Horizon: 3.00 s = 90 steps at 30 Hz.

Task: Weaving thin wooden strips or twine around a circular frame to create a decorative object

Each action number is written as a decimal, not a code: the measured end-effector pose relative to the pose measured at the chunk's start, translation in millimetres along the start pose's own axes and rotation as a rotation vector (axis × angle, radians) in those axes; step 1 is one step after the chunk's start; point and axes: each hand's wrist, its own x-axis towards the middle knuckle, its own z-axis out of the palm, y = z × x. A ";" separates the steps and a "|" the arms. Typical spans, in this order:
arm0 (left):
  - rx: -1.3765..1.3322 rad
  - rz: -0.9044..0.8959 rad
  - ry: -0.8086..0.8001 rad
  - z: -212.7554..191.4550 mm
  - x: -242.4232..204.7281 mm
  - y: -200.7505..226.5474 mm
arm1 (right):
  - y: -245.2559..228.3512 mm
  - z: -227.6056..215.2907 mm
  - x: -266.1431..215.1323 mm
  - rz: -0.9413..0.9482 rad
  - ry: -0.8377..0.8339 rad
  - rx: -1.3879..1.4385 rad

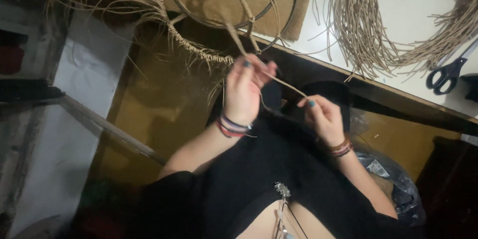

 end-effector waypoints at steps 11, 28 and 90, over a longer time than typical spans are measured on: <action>-0.216 0.083 0.007 -11.1 33.4 30.0 | -27.8 4.3 15.3 -0.161 -0.465 -0.531; -0.142 -0.125 -0.638 -106.7 25.1 18.2 | 0.7 2.3 47.9 -0.457 -0.383 -0.547; 1.528 -0.346 -0.534 -69.4 -1.1 101.6 | -0.9 101.4 99.7 0.386 -0.177 0.564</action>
